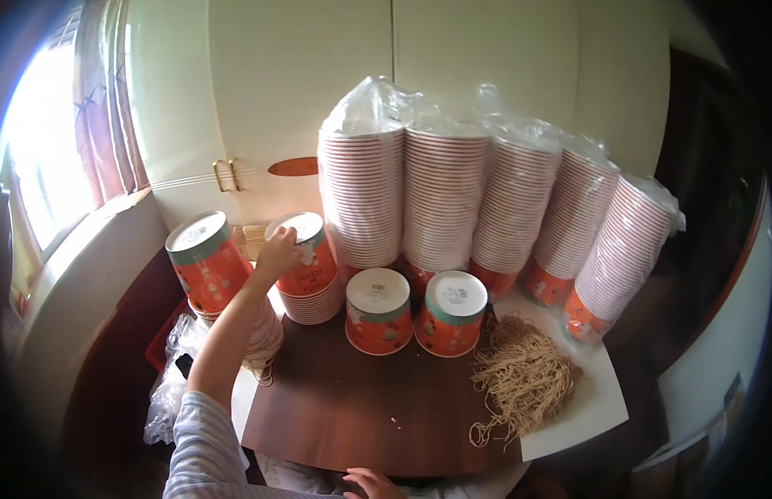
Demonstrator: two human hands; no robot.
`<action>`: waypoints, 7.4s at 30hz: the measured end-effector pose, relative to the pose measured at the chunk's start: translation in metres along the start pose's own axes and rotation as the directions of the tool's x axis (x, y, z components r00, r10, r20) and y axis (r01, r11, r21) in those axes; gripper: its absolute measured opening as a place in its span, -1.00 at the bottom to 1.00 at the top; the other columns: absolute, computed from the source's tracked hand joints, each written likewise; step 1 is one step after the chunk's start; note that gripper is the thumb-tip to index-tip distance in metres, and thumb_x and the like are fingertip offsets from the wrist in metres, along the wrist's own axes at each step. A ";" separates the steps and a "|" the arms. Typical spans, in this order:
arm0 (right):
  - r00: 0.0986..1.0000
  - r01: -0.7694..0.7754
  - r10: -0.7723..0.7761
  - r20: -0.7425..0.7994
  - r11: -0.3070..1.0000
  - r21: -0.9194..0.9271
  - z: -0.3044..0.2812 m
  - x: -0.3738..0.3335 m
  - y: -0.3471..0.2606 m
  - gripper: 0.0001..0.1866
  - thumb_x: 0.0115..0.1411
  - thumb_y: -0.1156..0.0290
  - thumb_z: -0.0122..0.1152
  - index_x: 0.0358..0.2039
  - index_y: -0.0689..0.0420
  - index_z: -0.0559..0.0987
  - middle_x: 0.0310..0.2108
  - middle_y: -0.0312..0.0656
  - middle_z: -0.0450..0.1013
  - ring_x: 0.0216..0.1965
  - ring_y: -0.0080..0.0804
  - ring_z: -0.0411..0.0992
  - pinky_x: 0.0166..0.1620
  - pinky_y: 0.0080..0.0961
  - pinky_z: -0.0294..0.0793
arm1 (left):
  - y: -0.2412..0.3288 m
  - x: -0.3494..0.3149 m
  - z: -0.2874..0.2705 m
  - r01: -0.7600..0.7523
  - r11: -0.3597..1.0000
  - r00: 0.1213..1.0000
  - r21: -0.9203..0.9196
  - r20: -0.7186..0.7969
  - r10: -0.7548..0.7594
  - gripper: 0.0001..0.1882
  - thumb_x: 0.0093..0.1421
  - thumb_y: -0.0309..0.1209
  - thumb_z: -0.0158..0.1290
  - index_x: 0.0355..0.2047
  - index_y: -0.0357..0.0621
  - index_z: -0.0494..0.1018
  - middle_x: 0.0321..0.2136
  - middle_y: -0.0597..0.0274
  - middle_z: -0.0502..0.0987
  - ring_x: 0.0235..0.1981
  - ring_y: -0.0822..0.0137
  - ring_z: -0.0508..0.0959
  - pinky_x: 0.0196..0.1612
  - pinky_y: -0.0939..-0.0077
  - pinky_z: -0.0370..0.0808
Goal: The person is attaching white strings to decorative paper buckets on a workspace table.
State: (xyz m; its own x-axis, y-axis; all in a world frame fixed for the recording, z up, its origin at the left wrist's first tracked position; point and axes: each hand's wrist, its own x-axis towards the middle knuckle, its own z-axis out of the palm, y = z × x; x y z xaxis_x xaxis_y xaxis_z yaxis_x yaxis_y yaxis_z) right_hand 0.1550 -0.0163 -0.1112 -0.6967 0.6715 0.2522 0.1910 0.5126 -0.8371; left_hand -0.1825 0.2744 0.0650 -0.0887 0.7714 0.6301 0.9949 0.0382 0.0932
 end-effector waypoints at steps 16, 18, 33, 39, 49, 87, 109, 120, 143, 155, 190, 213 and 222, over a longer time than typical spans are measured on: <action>0.996 -0.007 0.009 -0.092 1.000 0.021 -0.014 -0.001 -0.012 -0.70 0.01 0.36 0.17 -0.22 0.12 0.45 -0.15 -0.10 0.37 -0.13 -0.10 0.35 -0.07 -0.30 0.36 | 0.065 -0.015 -0.033 -0.339 0.939 0.936 0.062 -0.077 0.344 -0.59 -0.13 -0.30 0.16 -0.27 -0.20 0.37 -0.19 0.03 0.42 -0.18 0.14 0.42 -0.16 0.28 0.37; 0.995 0.019 -0.022 -0.097 0.999 -0.028 -0.017 -0.001 -0.012 -0.70 0.02 0.34 0.16 -0.20 0.12 0.45 -0.15 -0.11 0.37 -0.13 -0.11 0.36 -0.05 -0.30 0.35 | 0.100 -0.035 -0.020 -0.374 0.908 0.904 -0.187 0.145 0.402 -0.59 -0.11 -0.22 0.15 -0.28 -0.20 0.40 -0.31 0.08 0.42 -0.20 0.15 0.42 -0.19 0.29 0.38; 0.867 0.080 -0.119 -0.485 0.992 -0.100 -0.115 0.001 -0.016 -0.72 0.01 0.47 0.18 -0.22 0.22 0.44 -0.16 -0.08 0.40 -0.15 -0.26 0.39 -0.10 -0.43 0.39 | 0.062 -0.094 -0.047 0.386 0.248 0.896 -0.888 0.425 0.126 -0.93 0.23 -0.47 -0.16 -0.34 -0.20 0.26 -0.30 0.24 0.45 -0.22 0.36 0.47 -0.20 0.43 0.44; 0.821 0.217 -0.026 -0.570 0.938 0.271 -0.130 0.035 -0.003 -0.26 -0.03 0.26 0.26 0.10 0.24 0.14 0.11 -0.08 0.11 0.03 -0.34 0.20 0.05 -0.42 0.19 | 0.021 -0.207 0.008 0.492 -0.515 0.790 -0.702 0.609 -0.075 -0.58 0.20 -0.32 -0.13 0.03 -0.29 0.26 -0.10 0.06 0.42 -0.14 0.22 0.47 -0.14 0.34 0.47; 0.932 0.268 -0.058 -0.357 0.773 0.575 -0.132 0.061 -0.016 0.16 -0.15 -0.07 0.34 0.24 0.16 -0.19 0.24 0.01 -0.15 0.27 -0.17 -0.15 0.24 -0.19 -0.18 | 0.123 -0.249 -0.021 0.584 -0.743 0.633 -0.327 0.757 0.164 -0.53 0.22 -0.21 -0.11 0.06 -0.20 0.25 -0.01 0.09 0.37 -0.08 0.21 0.45 -0.13 0.29 0.50; 0.913 0.139 -0.087 -0.400 0.985 0.103 -0.122 0.058 -0.035 -0.68 0.12 0.31 -0.10 -0.22 0.27 0.46 -0.22 -0.06 0.36 -0.15 -0.25 0.31 -0.04 -0.39 0.24 | 0.137 -0.204 -0.061 0.179 0.606 0.974 -0.775 0.225 0.000 -0.84 0.01 -0.46 0.08 -0.39 -0.25 0.47 -0.51 0.09 0.55 -0.63 0.27 0.55 -0.55 0.56 0.46; 0.985 -0.159 0.121 0.122 0.915 0.371 -0.144 0.145 -0.009 -0.88 0.14 0.51 0.00 -0.36 0.24 0.50 -0.35 -0.26 0.39 -0.28 -0.56 0.36 -0.19 -0.61 0.35 | 0.151 -0.217 -0.053 0.063 0.706 0.994 -0.705 0.105 0.015 -0.83 -0.13 -0.49 0.17 -0.53 -0.19 0.39 -0.60 0.19 0.48 -0.59 0.26 0.53 -0.53 0.52 0.46; 0.999 -0.007 -0.004 0.043 0.967 0.255 -0.145 0.145 0.003 -0.83 0.04 0.57 0.03 -0.37 0.26 0.58 -0.36 -0.19 0.46 -0.26 -0.45 0.40 -0.17 -0.56 0.37 | 0.150 -0.216 -0.053 0.033 0.691 0.993 -0.723 0.103 0.061 -0.83 -0.06 -0.45 0.15 -0.48 -0.19 0.37 -0.55 0.16 0.49 -0.60 0.23 0.53 -0.56 0.47 0.48; 0.977 -0.213 0.211 0.032 0.970 0.113 -0.158 0.153 0.016 -0.83 0.00 0.44 0.15 -0.36 0.20 0.56 -0.49 -0.23 0.51 -0.43 -0.61 0.43 -0.31 -0.62 0.42 | 0.157 -0.211 -0.064 0.111 0.664 0.969 -0.739 0.230 0.093 -0.86 0.00 -0.43 0.14 -0.45 -0.21 0.44 -0.52 0.14 0.50 -0.53 0.20 0.54 -0.49 0.47 0.49; 0.887 -0.405 0.119 -0.446 0.663 -0.629 -0.223 0.098 0.114 -0.86 -0.01 0.42 0.10 -0.45 0.11 0.59 -0.42 -0.16 0.48 -0.32 -0.19 0.44 -0.23 -0.29 0.42 | 0.127 -0.194 -0.061 0.100 0.808 0.920 -0.581 0.363 0.147 -0.91 -0.05 -0.45 0.09 -0.51 -0.20 0.49 -0.60 0.15 0.49 -0.60 0.19 0.50 -0.51 0.42 0.45; 0.988 0.126 -0.080 0.130 0.908 -0.399 -0.135 0.133 -0.041 -0.88 0.04 0.37 0.11 -0.45 0.13 0.51 -0.44 -0.19 0.47 -0.41 -0.24 0.46 -0.35 -0.34 0.45 | 0.133 -0.246 -0.068 0.726 -0.029 0.686 -0.687 0.722 0.092 -0.69 0.13 -0.57 -0.09 -0.08 -0.33 0.33 -0.25 0.23 0.37 -0.22 0.47 0.44 -0.16 0.61 0.39; 0.999 0.036 -0.044 -0.005 0.880 -0.474 -0.112 0.135 -0.026 -0.91 -0.03 0.40 0.12 -0.52 0.10 0.55 -0.53 -0.21 0.49 -0.49 -0.31 0.47 -0.41 -0.41 0.46 | 0.131 -0.256 -0.063 0.682 0.105 0.718 -0.724 0.690 0.093 -0.69 0.13 -0.59 -0.14 -0.08 -0.35 0.32 -0.28 0.22 0.45 -0.23 0.47 0.43 -0.13 0.63 0.34; 0.996 0.064 -0.088 -0.023 0.858 -0.510 -0.108 0.136 -0.028 -0.92 -0.07 0.40 0.12 -0.58 0.09 0.55 -0.60 -0.21 0.48 -0.53 -0.31 0.47 -0.43 -0.42 0.46 | 0.130 -0.252 -0.071 0.774 -0.096 0.633 -0.626 0.771 0.075 -0.72 0.17 -0.55 -0.15 -0.11 -0.35 0.35 -0.33 0.25 0.45 -0.28 0.46 0.44 -0.21 0.65 0.37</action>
State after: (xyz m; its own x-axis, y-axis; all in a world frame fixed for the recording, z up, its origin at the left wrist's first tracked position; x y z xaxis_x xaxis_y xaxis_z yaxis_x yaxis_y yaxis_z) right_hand 0.1296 0.1181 -0.0007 -0.6949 0.6359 0.3357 0.4718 0.7555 -0.4545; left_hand -0.0337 0.0398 -0.0269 0.0558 0.9806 -0.1881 -0.1943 0.1954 0.9613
